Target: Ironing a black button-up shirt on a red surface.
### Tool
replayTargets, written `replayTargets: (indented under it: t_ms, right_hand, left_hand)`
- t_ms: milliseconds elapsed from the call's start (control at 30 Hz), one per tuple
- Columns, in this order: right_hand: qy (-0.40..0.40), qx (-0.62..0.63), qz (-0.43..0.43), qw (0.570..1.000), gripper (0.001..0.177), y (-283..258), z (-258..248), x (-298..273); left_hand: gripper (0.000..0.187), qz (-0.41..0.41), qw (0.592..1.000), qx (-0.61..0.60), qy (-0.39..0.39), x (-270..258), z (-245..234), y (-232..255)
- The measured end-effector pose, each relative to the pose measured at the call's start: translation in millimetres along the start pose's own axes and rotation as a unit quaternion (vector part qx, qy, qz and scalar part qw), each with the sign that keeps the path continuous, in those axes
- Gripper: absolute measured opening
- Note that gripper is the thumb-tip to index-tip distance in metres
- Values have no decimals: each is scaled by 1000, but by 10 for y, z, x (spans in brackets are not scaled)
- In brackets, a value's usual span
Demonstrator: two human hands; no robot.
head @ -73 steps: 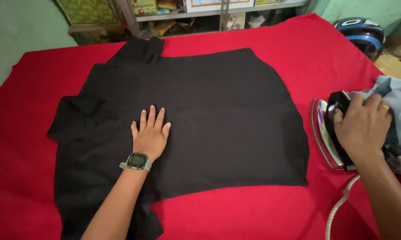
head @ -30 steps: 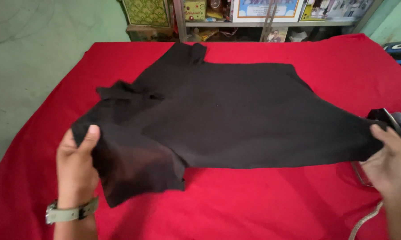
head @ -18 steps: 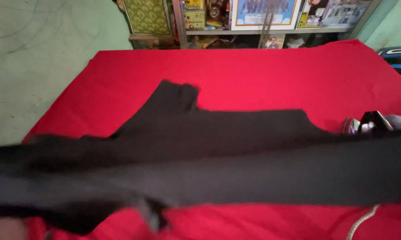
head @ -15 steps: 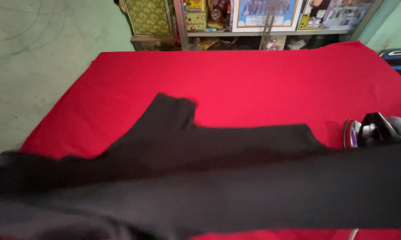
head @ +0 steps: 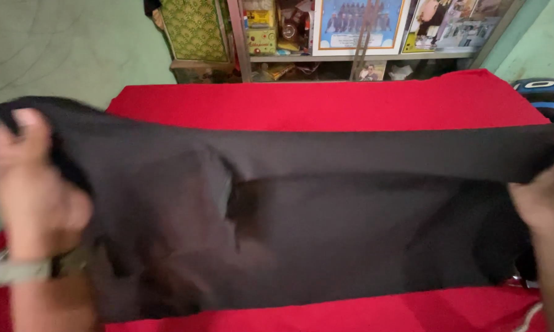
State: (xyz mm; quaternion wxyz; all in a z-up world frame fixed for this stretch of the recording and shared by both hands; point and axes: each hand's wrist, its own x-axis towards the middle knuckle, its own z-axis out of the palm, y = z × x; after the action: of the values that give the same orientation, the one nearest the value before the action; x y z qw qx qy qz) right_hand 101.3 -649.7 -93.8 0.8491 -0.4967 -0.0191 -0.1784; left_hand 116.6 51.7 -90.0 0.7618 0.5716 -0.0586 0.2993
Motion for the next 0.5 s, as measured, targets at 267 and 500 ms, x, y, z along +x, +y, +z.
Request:
replayTargets:
  t_ms: [267, 500]
  right_hand:
    - [137, -5, 136, 981, 38, 1453, -463, 1427]
    - [220, 95, 199, 950, 28, 3039, -1615, 2750]
  left_hand:
    - [74, -202, 976, 67, 56, 1282, 415, -1830]
    - [50, -218, 972, 26, 80, 1877, 287, -3568]
